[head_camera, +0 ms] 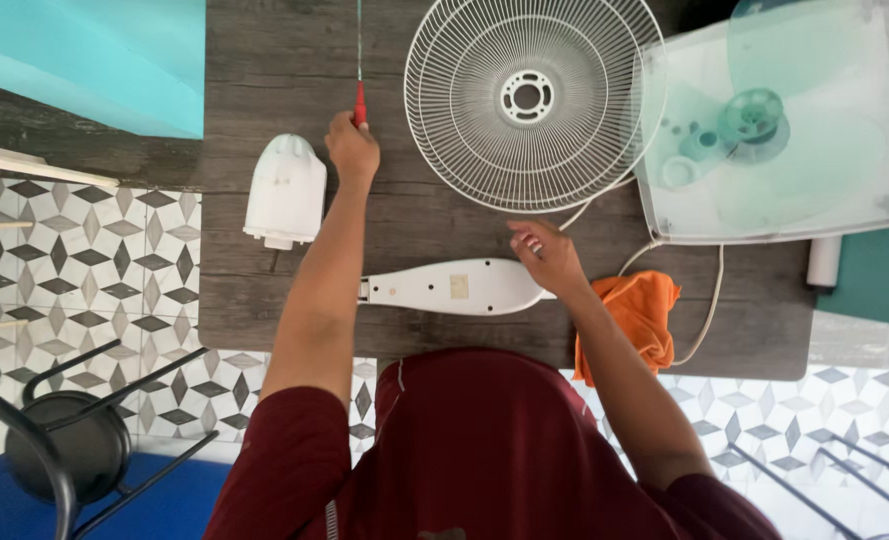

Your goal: The person uses a screwdriver to tighten screws on a white fan base and then attaches the fan motor housing to the base. The person handles the fan base, motor housing, and screwdriver throughout the task.

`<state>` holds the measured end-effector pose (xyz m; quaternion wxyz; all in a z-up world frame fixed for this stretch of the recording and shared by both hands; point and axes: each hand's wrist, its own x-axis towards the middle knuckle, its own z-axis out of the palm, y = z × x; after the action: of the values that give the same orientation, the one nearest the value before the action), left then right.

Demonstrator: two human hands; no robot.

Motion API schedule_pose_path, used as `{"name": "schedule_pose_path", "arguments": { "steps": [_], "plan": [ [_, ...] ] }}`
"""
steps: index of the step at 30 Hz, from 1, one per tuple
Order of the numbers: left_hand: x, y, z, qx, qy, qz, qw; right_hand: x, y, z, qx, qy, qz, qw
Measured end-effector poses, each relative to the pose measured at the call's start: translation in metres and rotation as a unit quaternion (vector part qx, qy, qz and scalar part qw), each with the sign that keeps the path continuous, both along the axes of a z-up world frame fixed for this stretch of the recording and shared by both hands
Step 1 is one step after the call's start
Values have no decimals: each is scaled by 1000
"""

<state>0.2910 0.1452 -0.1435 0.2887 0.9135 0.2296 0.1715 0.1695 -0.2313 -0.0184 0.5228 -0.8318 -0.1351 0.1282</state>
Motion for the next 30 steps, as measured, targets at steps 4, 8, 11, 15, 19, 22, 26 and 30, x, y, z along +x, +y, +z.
{"name": "schedule_pose_path", "arguments": {
  "steps": [4,8,11,15,19,22,26,30],
  "plan": [
    [36,-7,-15,-5,44,11,999,-1,8,6,1,-2,0,1000],
    [53,-18,-14,-4,80,-2,997,-8,2,5,-6,17,-1,1000],
    [50,-22,-16,-12,139,-7,990,-13,-1,3,-16,31,-3,999],
    [50,-25,-20,-6,152,-9,988,-10,-6,1,-35,36,-8,999],
    [47,-22,-22,-5,128,-15,992,-6,-6,-1,-25,39,-6,999],
    [43,-23,-20,-25,115,-14,993,-2,-7,-1,-29,33,3,999],
    [17,-23,-14,-55,46,4,997,1,-11,-5,-13,41,-13,999],
    [-58,-31,2,-17,-82,-59,995,-11,-26,-9,-41,67,-17,997]
  ]
}}
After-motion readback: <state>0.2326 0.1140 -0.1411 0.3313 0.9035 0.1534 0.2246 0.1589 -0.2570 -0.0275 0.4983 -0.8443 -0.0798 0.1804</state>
